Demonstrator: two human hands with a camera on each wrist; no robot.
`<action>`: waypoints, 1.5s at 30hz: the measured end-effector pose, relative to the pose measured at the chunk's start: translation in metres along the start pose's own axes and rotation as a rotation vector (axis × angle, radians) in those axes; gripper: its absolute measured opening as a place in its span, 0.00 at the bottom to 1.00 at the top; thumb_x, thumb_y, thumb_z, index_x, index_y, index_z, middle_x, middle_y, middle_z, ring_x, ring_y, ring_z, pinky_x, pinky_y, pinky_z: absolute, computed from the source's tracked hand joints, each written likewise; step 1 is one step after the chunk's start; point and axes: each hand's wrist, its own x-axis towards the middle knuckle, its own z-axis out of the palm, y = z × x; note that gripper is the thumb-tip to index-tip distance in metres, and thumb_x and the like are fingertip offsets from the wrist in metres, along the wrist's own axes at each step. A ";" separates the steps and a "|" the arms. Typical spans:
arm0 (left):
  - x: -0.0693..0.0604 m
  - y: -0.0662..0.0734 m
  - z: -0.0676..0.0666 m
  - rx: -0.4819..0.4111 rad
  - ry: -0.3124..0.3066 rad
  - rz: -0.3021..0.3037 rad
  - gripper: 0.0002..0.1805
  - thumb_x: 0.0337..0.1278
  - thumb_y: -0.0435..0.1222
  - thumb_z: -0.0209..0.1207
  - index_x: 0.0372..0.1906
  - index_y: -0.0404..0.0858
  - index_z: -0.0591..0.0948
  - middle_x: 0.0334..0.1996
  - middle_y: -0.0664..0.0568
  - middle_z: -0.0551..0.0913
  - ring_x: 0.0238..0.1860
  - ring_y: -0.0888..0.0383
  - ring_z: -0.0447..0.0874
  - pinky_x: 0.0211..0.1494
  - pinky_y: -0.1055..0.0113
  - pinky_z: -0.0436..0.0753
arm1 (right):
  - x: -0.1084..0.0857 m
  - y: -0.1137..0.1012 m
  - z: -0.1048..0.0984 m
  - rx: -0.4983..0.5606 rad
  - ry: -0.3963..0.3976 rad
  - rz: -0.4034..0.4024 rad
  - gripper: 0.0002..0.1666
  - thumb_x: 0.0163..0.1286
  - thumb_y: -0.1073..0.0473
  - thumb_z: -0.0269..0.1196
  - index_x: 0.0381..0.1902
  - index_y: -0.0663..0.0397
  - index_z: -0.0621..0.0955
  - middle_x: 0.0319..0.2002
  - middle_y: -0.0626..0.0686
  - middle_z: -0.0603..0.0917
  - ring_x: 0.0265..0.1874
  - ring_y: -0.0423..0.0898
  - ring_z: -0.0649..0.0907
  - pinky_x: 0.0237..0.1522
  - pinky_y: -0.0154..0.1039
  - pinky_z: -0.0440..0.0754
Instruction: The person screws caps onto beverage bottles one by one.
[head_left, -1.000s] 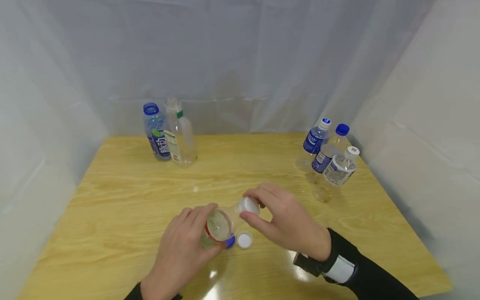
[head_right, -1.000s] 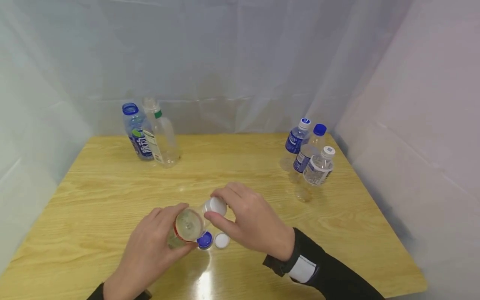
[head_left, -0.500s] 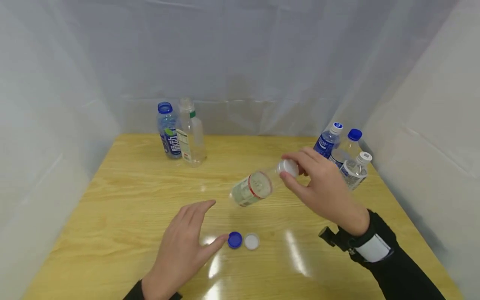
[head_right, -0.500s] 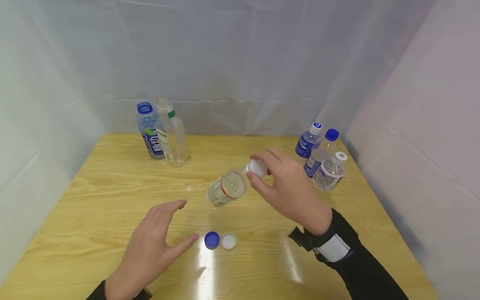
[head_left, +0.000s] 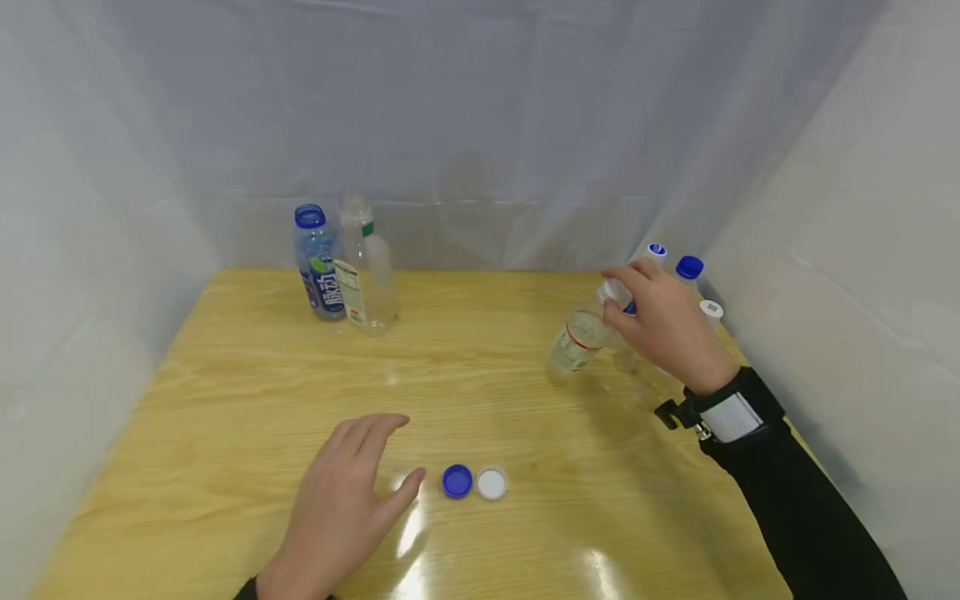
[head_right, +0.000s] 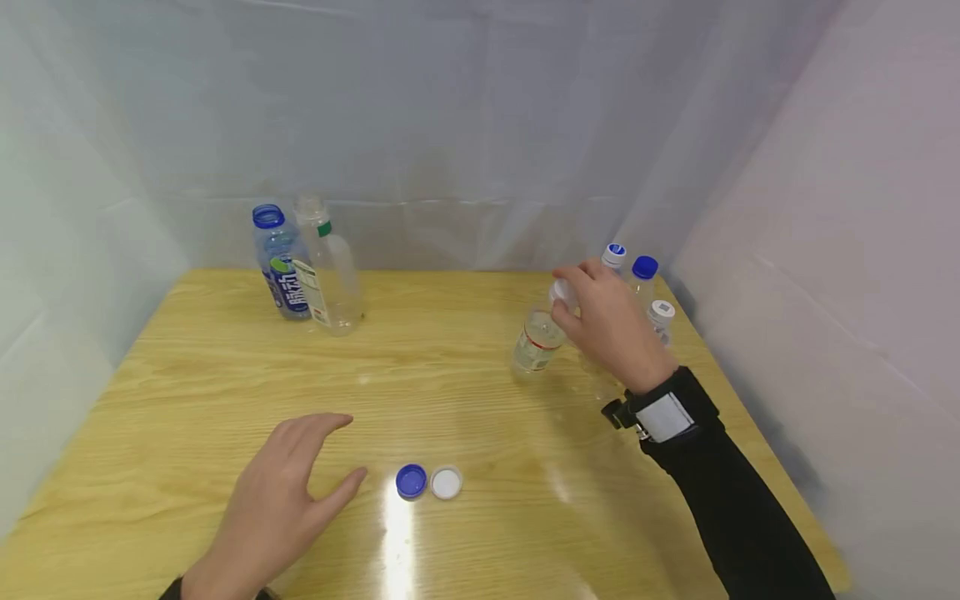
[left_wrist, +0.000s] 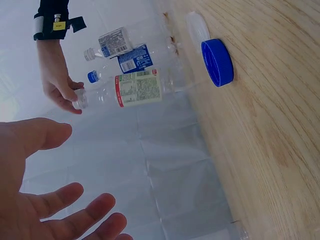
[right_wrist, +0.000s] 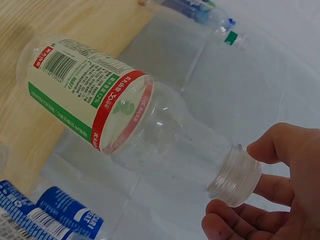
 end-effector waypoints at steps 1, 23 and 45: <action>-0.001 -0.001 0.000 0.002 0.003 0.002 0.31 0.46 0.47 0.74 0.56 0.38 0.80 0.51 0.50 0.84 0.54 0.51 0.81 0.56 0.53 0.82 | 0.001 0.004 0.002 -0.009 -0.010 0.006 0.22 0.71 0.57 0.61 0.61 0.57 0.80 0.50 0.59 0.81 0.29 0.49 0.81 0.24 0.39 0.77; -0.002 -0.005 0.001 -0.002 -0.003 -0.013 0.24 0.47 0.44 0.71 0.51 0.40 0.82 0.47 0.50 0.84 0.51 0.52 0.80 0.53 0.54 0.82 | 0.012 0.041 0.015 -0.045 -0.169 0.164 0.23 0.74 0.61 0.57 0.64 0.62 0.76 0.59 0.64 0.80 0.47 0.58 0.83 0.34 0.48 0.83; -0.003 -0.005 0.000 -0.014 -0.003 -0.036 0.21 0.48 0.43 0.71 0.49 0.40 0.83 0.46 0.50 0.85 0.50 0.52 0.80 0.50 0.54 0.83 | 0.018 0.039 0.017 -0.089 -0.164 0.161 0.28 0.72 0.57 0.59 0.65 0.66 0.75 0.63 0.68 0.77 0.64 0.67 0.75 0.62 0.63 0.75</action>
